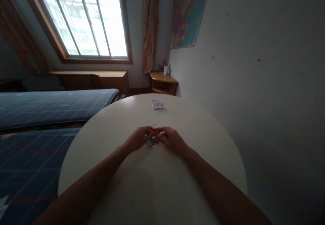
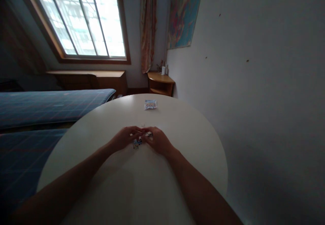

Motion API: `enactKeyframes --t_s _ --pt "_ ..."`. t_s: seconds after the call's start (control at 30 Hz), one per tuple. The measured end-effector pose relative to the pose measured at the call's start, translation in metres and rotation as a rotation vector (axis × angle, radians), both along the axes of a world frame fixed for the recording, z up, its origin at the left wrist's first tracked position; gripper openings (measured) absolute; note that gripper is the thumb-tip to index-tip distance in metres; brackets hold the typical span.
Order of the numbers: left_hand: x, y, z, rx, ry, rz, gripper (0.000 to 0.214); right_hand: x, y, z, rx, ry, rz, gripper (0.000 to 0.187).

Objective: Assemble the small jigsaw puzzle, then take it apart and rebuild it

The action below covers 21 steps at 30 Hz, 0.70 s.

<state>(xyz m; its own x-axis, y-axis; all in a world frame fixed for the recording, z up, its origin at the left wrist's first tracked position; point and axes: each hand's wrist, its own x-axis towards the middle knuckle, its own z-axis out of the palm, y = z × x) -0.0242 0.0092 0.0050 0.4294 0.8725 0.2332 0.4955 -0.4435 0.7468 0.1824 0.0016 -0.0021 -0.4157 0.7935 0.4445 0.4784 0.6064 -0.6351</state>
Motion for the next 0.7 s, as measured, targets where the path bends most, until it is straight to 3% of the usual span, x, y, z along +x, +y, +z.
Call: enactKeyframes --t_s 0.17,0.4,0.5,0.6,0.7 --pt "0.005 -0.003 0.001 -0.034 -0.013 0.042 0.023 -0.001 0.0 0.004 -0.003 0.041 -0.074 0.015" --pt "0.003 -0.004 0.009 -0.047 0.034 0.089 0.026 0.005 0.006 0.001 -0.09 0.062 -0.122 0.018" --pt "0.0 -0.003 0.012 0.028 0.114 0.099 0.025 0.009 0.007 0.001 -0.038 -0.02 -0.106 0.022" --pt "-0.009 -0.001 0.015 0.115 0.203 0.065 0.024 0.018 0.008 0.0 0.031 -0.168 -0.064 0.043" --pt "-0.026 0.001 0.014 0.148 0.275 -0.009 0.035 0.026 0.006 -0.006 -0.044 -0.35 -0.058 0.093"
